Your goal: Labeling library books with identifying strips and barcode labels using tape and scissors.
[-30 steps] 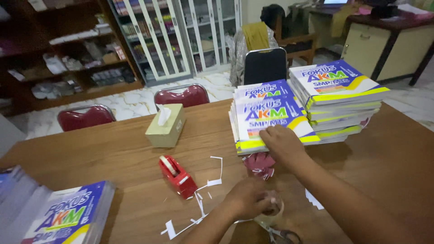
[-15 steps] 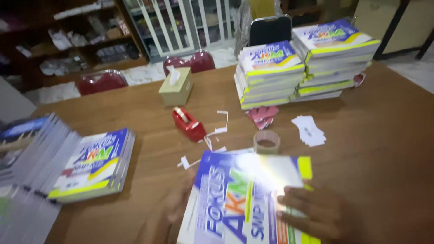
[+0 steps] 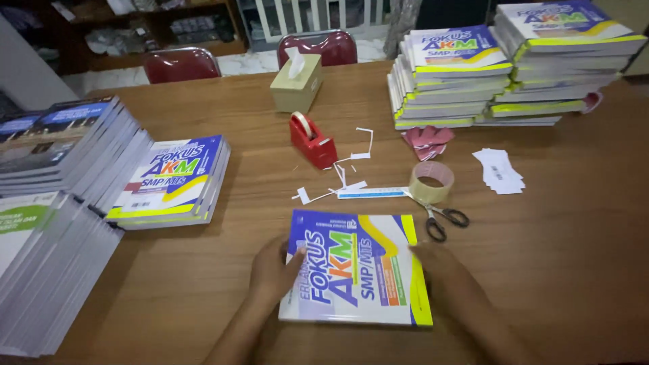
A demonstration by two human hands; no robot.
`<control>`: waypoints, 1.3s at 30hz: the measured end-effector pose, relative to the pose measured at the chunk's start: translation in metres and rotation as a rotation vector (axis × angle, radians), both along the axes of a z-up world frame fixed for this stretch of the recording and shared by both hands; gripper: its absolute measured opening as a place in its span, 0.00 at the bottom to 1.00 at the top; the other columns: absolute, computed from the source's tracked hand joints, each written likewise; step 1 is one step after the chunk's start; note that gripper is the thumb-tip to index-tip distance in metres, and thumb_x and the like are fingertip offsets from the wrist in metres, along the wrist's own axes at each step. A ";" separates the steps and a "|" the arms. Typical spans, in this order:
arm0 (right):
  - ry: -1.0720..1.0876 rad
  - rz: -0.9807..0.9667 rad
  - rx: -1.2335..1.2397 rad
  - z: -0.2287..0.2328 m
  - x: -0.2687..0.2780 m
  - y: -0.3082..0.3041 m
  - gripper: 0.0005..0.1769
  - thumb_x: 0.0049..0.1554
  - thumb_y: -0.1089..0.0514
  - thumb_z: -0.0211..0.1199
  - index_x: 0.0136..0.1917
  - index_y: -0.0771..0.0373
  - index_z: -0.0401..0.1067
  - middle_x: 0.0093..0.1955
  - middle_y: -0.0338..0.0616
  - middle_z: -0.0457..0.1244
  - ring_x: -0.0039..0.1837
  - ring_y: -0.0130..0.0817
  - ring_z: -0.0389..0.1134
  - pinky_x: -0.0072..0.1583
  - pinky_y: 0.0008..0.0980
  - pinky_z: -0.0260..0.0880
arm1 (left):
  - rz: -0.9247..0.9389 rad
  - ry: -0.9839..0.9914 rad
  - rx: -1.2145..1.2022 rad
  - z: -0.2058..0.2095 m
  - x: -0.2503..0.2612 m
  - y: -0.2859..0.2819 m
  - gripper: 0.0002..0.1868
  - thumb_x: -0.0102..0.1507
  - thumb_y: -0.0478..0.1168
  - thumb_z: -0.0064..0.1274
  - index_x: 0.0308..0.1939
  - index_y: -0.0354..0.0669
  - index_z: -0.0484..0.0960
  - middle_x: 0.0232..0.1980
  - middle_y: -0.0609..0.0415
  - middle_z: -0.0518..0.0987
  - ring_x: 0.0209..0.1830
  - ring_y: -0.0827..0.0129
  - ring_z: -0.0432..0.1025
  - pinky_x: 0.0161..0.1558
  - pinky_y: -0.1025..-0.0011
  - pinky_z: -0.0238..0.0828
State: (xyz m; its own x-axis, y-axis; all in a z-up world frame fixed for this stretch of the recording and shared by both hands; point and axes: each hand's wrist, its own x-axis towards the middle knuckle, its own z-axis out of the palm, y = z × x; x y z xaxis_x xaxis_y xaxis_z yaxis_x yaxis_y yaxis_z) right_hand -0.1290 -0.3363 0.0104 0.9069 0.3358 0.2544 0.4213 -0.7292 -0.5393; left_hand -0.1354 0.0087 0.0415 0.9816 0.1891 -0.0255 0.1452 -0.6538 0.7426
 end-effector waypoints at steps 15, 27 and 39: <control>0.057 -0.178 0.195 -0.010 -0.010 -0.011 0.19 0.57 0.54 0.60 0.60 0.61 0.75 0.66 0.43 0.67 0.65 0.38 0.69 0.62 0.35 0.68 | -0.613 -0.101 0.618 -0.044 -0.004 -0.026 0.57 0.61 0.78 0.52 0.79 0.46 0.53 0.84 0.40 0.44 0.84 0.47 0.30 0.71 0.36 0.23; -0.169 -0.289 0.313 0.020 0.063 -0.055 0.17 0.51 0.58 0.67 0.54 0.64 0.77 0.51 0.45 0.71 0.49 0.37 0.71 0.53 0.32 0.70 | -0.397 0.032 0.561 0.000 0.033 -0.061 0.41 0.56 0.69 0.67 0.58 0.41 0.80 0.54 0.46 0.79 0.53 0.53 0.72 0.59 0.57 0.66; -0.218 -0.276 0.074 0.040 0.269 -0.055 0.15 0.54 0.60 0.58 0.53 0.61 0.79 0.51 0.49 0.72 0.44 0.57 0.70 0.46 0.48 0.70 | -0.490 -0.441 0.020 -0.024 0.157 -0.171 0.23 0.58 0.49 0.63 0.52 0.43 0.80 0.49 0.49 0.80 0.48 0.55 0.73 0.50 0.61 0.70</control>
State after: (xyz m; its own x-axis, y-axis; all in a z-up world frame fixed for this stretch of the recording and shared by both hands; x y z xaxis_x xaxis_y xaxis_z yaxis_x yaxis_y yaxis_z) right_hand 0.1401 -0.3910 0.0507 0.8824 0.0593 0.4668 0.3253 -0.7937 -0.5141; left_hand 0.0214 -0.1623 0.0175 0.8718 -0.2864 0.3974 -0.4879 -0.5808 0.6517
